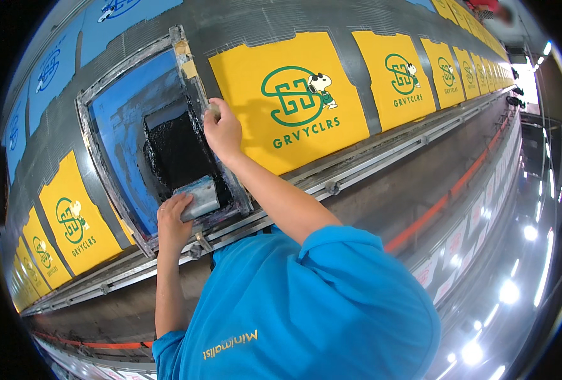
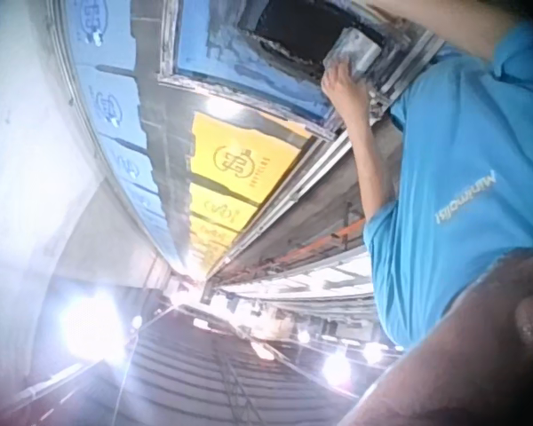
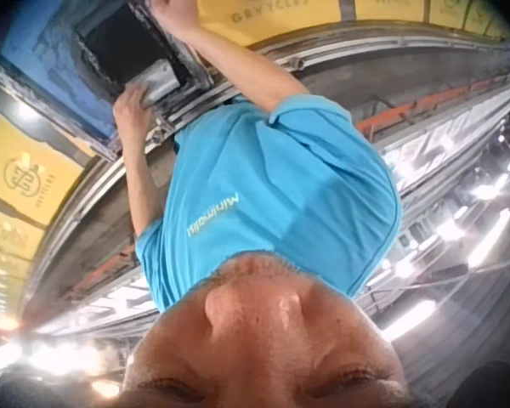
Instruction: The person uses a squeegee to pull ink across a screen printing frame mounted on a wall. They repeatedly reload the squeegee with ink and wipe the screen surface to spread the ink evenly.
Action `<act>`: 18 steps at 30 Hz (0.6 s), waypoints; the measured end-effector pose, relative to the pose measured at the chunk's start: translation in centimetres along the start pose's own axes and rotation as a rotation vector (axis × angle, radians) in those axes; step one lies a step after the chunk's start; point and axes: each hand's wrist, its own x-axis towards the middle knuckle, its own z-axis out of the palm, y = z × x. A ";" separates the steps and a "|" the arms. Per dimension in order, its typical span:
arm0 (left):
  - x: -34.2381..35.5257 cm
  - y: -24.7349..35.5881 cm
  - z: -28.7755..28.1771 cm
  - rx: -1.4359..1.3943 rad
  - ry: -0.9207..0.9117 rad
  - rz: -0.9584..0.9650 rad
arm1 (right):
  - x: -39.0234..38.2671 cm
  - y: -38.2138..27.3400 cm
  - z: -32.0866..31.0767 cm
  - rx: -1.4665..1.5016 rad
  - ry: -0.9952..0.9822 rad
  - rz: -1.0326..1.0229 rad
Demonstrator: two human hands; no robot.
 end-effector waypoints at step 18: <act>21.1 -6.3 -10.7 0.025 -0.065 0.036 | 1.7 0.4 2.3 -0.243 0.079 -0.194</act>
